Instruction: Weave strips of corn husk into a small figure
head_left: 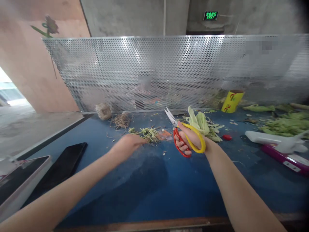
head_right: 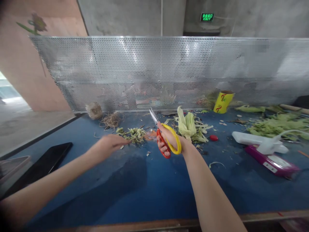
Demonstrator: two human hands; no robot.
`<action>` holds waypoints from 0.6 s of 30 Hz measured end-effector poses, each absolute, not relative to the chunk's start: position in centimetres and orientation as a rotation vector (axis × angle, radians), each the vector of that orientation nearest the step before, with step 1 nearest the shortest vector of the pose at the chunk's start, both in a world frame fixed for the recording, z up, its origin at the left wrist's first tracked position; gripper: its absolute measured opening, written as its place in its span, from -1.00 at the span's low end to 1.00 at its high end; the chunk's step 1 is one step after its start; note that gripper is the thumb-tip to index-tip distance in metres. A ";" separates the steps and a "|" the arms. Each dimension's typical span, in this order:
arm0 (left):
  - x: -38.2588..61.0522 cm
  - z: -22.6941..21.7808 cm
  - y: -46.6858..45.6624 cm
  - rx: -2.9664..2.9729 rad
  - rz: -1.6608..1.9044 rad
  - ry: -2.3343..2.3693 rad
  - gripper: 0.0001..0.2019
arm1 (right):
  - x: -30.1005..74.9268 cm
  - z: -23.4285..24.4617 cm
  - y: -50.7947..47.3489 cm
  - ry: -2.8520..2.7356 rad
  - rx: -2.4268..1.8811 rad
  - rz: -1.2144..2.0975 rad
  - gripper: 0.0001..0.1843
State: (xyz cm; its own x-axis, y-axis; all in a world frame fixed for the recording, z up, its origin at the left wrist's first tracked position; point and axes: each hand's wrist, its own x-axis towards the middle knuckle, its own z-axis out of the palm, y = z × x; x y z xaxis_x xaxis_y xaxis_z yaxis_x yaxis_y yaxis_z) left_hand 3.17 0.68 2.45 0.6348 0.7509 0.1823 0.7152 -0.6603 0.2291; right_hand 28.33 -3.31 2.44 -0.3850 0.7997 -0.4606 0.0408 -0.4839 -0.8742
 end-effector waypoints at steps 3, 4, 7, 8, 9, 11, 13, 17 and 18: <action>-1.4 3.7 3.7 2.511 0.524 1.596 -0.60 | 27.9 2.4 -3.4 -1.180 -1.318 1.926 -0.34; -2.5 3.8 4.6 2.475 0.529 1.659 -0.57 | 27.7 2.5 -3.4 -1.189 -1.321 1.930 -0.33; -4.2 3.7 5.9 2.439 0.506 1.753 -0.57 | 27.4 2.6 -3.7 -1.223 -1.403 1.908 -0.35; -4.2 3.5 6.0 2.446 0.492 1.749 -0.61 | 27.4 2.6 -3.8 -1.245 -1.451 1.881 -0.37; -4.2 3.2 5.9 2.457 0.477 1.733 -0.66 | 27.4 2.6 -4.0 -1.277 -1.505 1.847 -0.39; -4.0 2.7 5.6 2.478 0.446 1.691 -0.75 | 27.3 2.6 -4.3 -1.398 -1.597 1.753 -0.44; -4.2 2.1 5.3 2.484 0.421 1.678 -0.78 | 27.1 2.6 -4.5 -1.632 -1.647 1.579 -0.50; -5.5 1.1 5.4 2.497 0.347 1.808 -0.78 | 26.0 2.4 -4.7 -2.230 -1.698 0.962 -0.55; -5.7 0.9 5.4 2.507 0.341 1.856 -0.77 | 25.7 2.3 -4.7 -2.290 -1.702 0.873 -0.55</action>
State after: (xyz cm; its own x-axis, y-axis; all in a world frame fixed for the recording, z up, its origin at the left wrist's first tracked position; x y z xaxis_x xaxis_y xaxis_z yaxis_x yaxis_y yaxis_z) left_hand -5.72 5.43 0.93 0.2766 0.9455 0.1717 0.9448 -0.3002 0.1312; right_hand 25.71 -4.67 2.28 -0.3410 0.9161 -0.2108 0.8241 0.1834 -0.5360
